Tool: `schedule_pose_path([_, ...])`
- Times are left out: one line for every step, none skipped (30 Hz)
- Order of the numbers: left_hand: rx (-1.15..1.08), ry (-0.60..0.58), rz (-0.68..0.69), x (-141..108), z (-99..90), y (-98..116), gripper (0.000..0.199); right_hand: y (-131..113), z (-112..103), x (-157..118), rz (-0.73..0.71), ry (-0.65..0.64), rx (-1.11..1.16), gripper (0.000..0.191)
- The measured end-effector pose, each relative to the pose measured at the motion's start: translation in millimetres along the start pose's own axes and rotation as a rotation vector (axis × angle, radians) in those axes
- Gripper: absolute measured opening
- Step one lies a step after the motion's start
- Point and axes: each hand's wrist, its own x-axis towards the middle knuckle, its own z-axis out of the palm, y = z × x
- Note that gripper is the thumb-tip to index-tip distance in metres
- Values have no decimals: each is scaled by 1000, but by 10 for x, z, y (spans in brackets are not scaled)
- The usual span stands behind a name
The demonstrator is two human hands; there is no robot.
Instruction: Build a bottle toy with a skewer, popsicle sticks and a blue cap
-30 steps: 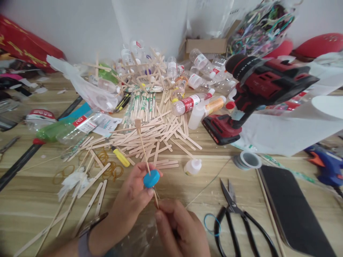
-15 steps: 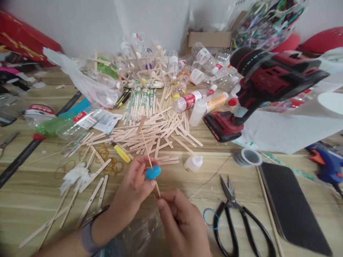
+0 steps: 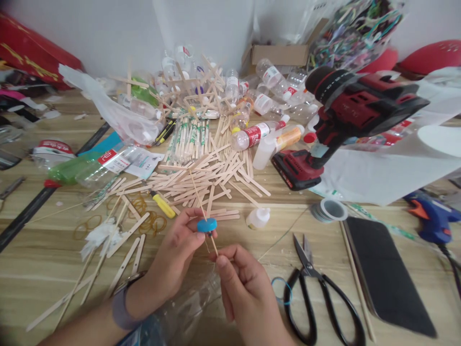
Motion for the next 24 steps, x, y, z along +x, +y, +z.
schedule_pose_path([-9, 6, 5, -3, 1, -1, 24, 2, -1, 3, -2, 0, 2, 47])
schedule_pose_path([-18, 8, 14, -5, 1, -3, 24, 2, -1, 6, 1, 5, 6, 47])
schedule_pose_path([-26, 11, 25, -5, 0, -7, 24, 0, 0, 9, 4, 7, 14, 46])
schedule_pose_path([-36, 11, 36, -4, -1, -12, 24, -4, 3, 11, 7, 9, 24, 47])
schedule_pose_path([-46, 10, 45, -2, -4, -18, 24, -11, 7, 14, 10, 14, 37, 46])
schedule_pose_path([-56, 7, 47, 1, -7, -23, 23, -19, 12, 16, 16, 20, 55, 46])
schedule_pose_path([-65, 4, 45, 4, -11, -26, 24, -30, 17, 19, 26, 26, 75, 45])
schedule_pose_path([-73, 2, 44, 7, -14, -28, 25, -42, 21, 22, 35, 29, 99, 45])
schedule_pose_path([-77, 0, 42, 10, -16, -27, 26, -54, 24, 26, 44, 31, 128, 44])
schedule_pose_path([-77, 0, 39, 13, -17, -24, 27, -66, 26, 31, 53, 30, 157, 43])
schedule_pose_path([-73, 2, 37, 16, -18, -20, 28, -78, 27, 35, 61, 25, 186, 42])
schedule_pose_path([-69, 5, 35, 19, -17, -15, 29, -88, 27, 40, 68, 15, 210, 41])
schedule_pose_path([-66, 10, 35, 23, -17, -11, 30, -95, 26, 44, 72, 9, 229, 39])
schedule_pose_path([-65, 16, 33, 26, -16, -8, 31, -101, 24, 47, 75, 6, 244, 38])
schedule_pose_path([-66, 24, 31, 30, -15, -6, 32, -104, 23, 50, 79, 6, 254, 38])
schedule_pose_path([-68, 32, 30, 34, -14, -6, 33, -106, 22, 51, 82, 7, 261, 37])
schedule_pose_path([-69, 38, 30, 37, -14, -7, 34, -106, 21, 52, 86, 4, 267, 37])
schedule_pose_path([-67, 44, 28, 39, -14, -10, 35, -104, 19, 52, 91, 0, 272, 37])
schedule_pose_path([-65, 49, 27, 40, -14, -13, 36, -102, 19, 52, 93, -6, 278, 37])
schedule_pose_path([-60, 54, 22, 41, -14, -15, 36, -100, 18, 52, 96, -13, 283, 37])
schedule_pose_path([-55, 58, 19, 41, -14, -17, 36, -98, 18, 52, 95, -19, 289, 36])
schedule_pose_path([-50, 63, 17, 41, -15, -18, 36, -97, 18, 52, 94, -22, 295, 36])
schedule_pose_path([-46, 66, 14, 40, -15, -18, 36, -95, 19, 52, 92, -22, 300, 36])
schedule_pose_path([-44, 68, 11, 40, -15, -18, 37, -94, 20, 53, 91, -22, 303, 36])
